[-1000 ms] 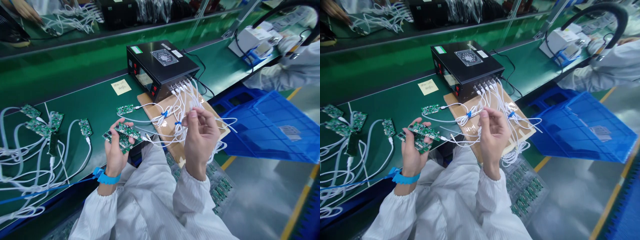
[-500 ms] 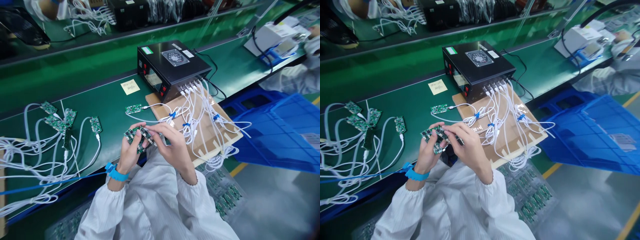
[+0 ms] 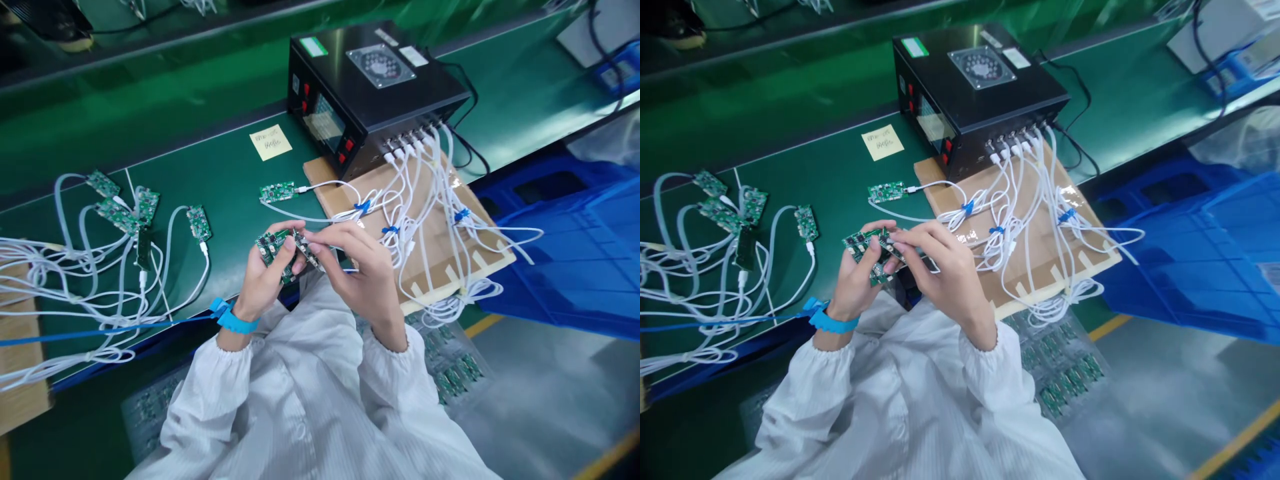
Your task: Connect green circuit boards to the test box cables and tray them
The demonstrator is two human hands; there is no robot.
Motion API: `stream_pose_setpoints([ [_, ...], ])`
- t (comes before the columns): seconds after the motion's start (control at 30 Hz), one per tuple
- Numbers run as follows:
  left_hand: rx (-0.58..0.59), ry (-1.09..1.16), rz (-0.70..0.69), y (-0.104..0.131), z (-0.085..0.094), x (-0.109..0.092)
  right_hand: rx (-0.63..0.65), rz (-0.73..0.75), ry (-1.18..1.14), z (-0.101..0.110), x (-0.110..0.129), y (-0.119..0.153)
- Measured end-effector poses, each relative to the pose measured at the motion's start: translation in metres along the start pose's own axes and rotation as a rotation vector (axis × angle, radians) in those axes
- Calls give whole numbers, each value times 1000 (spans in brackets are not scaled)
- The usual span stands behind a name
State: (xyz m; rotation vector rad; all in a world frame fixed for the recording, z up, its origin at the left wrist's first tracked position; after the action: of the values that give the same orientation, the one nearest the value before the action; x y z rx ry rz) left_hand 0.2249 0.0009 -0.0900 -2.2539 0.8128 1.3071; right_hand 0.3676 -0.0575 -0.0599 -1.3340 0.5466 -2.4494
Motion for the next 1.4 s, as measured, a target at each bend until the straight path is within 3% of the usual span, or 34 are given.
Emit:
stream_pose_setpoints([
  [0.47,56,-67,54,-1,8,2,-26,-50,3,-2,-3,0],
  [0.93,60,115,90,-3,-2,-1,-33,-72,-1,0,1,-1],
  [1.4,90,268,129,-3,3,-2,-22,-3,70,0,-1,0],
])
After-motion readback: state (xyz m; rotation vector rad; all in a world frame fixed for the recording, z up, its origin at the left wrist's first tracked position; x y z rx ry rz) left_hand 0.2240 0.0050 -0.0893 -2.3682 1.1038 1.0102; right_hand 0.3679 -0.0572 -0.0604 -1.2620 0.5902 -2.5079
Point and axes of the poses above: each hand's wrist, its own y-axis away from the middle knuckle, its own z-axis out of the back of the hand, x = y × z, the point moved 1 cm from there along -y, towards the middle knuckle, and after that the axes turned 14 degrees about x, right-handed, at the moved point
